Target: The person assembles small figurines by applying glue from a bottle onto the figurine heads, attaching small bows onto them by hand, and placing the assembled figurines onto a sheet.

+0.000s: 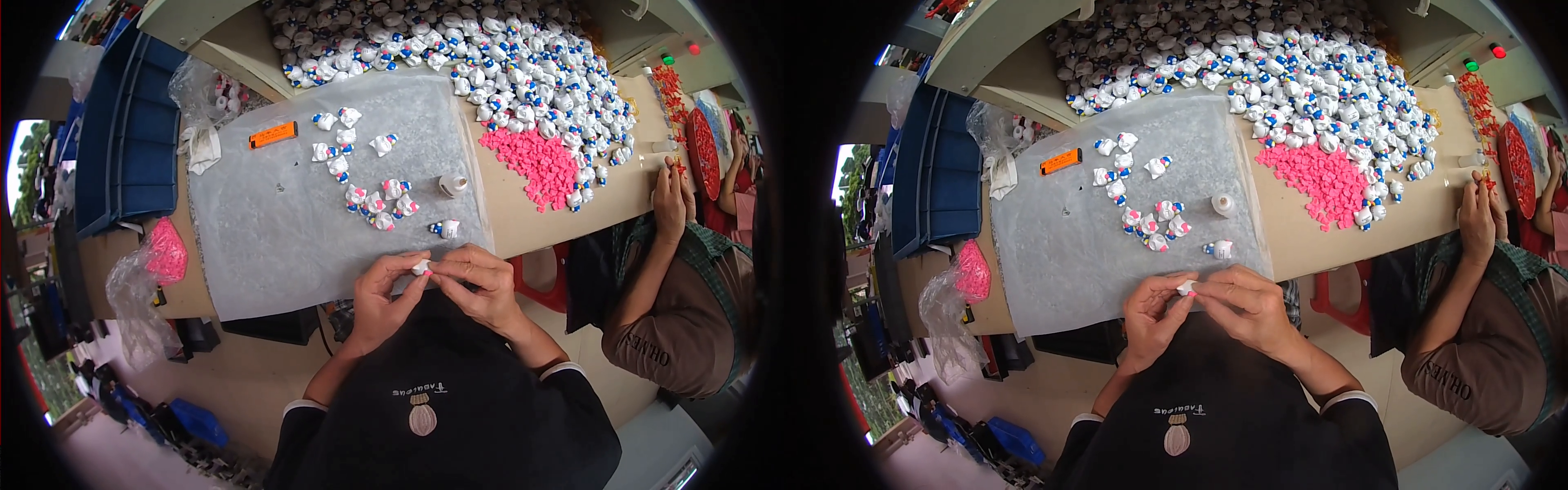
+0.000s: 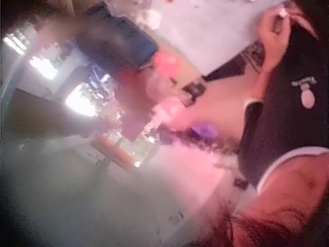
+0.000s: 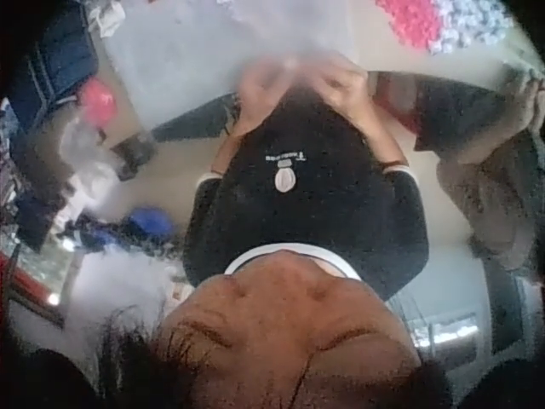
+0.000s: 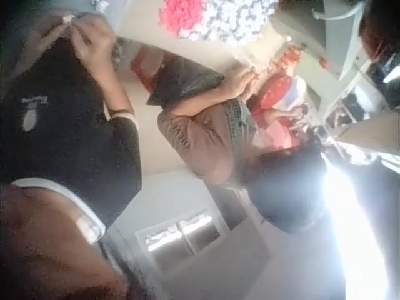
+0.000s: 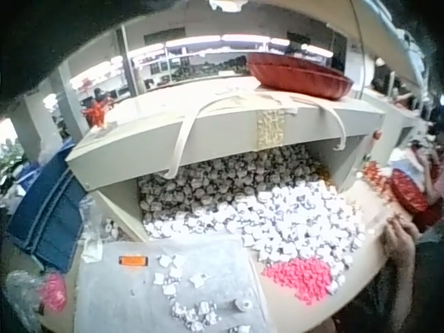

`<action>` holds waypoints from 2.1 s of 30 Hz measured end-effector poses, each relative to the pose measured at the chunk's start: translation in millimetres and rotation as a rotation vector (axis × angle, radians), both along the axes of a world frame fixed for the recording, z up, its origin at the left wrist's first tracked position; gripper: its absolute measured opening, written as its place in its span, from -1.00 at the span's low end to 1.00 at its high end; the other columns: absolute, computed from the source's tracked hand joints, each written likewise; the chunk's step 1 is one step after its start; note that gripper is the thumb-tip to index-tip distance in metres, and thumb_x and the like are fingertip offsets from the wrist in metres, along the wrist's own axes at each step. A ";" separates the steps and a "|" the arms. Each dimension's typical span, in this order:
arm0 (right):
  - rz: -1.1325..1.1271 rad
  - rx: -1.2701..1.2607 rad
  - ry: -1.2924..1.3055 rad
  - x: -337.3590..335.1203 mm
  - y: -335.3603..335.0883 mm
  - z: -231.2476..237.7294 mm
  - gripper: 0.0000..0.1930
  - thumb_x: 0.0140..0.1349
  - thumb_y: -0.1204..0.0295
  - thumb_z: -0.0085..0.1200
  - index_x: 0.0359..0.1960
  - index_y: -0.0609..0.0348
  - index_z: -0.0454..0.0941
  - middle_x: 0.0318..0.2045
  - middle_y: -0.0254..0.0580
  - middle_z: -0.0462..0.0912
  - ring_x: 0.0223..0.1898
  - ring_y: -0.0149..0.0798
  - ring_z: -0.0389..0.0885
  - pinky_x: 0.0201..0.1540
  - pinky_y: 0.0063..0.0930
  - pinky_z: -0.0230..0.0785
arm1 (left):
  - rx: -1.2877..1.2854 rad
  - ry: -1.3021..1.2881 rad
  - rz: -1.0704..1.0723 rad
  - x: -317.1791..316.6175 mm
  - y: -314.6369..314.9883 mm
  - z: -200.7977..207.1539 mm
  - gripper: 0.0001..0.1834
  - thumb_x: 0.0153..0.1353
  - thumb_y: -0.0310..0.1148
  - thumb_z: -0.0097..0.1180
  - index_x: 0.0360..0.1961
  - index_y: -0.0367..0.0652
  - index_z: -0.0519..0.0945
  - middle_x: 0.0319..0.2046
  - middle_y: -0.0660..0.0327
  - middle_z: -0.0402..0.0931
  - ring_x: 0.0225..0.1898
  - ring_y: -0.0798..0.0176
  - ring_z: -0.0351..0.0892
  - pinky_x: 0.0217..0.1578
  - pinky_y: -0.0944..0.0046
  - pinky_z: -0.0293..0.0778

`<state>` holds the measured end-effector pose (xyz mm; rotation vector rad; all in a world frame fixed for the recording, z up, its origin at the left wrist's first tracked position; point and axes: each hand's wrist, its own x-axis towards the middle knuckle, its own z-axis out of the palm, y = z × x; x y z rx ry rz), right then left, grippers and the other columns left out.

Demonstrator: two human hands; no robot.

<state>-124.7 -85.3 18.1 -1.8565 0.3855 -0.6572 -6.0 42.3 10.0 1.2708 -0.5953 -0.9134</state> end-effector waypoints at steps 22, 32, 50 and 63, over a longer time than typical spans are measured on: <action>-0.347 -0.294 0.082 33.7 -56.6 -17.0 -0.60 -0.04 0.51 0.28 -0.10 0.23 0.51 -0.29 -0.10 0.61 -0.24 -0.15 0.55 -0.16 -0.39 0.38 | 0.161 -1.063 0.241 31.0 -41.5 6.6 -0.75 -0.04 -0.56 0.27 -0.26 -0.25 0.59 -0.29 0.11 0.55 -0.34 0.09 0.53 -0.32 0.21 0.44; -0.323 0.010 0.009 8.1 -38.7 -8.9 -0.70 0.08 0.61 0.13 -0.10 0.29 0.46 -0.30 -0.10 0.56 -0.34 -0.26 0.54 -0.24 -0.47 0.39 | 0.619 -1.062 0.330 108.4 -59.0 2.3 -0.69 0.02 -0.42 0.25 -0.19 -0.26 0.55 -0.40 0.15 0.49 -0.46 0.26 0.45 -0.42 0.25 0.41; -0.070 -0.177 -0.069 9.5 -22.4 18.9 -0.58 -0.25 0.49 0.41 -0.26 0.30 0.62 -0.61 -0.24 0.56 -0.58 -0.32 0.41 -0.52 -0.52 0.24 | 0.026 0.001 0.147 38.6 -13.0 2.4 -0.61 -0.04 -0.70 0.27 -0.18 -0.28 0.42 -0.32 0.23 0.51 -0.26 0.42 0.54 -0.21 0.39 0.52; -0.075 -0.150 0.015 10.6 -15.7 14.3 -0.60 -0.18 0.37 0.39 -0.28 0.36 0.63 -0.59 -0.22 0.58 -0.56 -0.34 0.40 -0.50 -0.53 0.21 | 0.045 -0.070 0.119 32.0 -13.1 3.3 -0.61 -0.06 -0.68 0.29 -0.20 -0.29 0.43 -0.34 0.24 0.50 -0.27 0.42 0.54 -0.21 0.39 0.51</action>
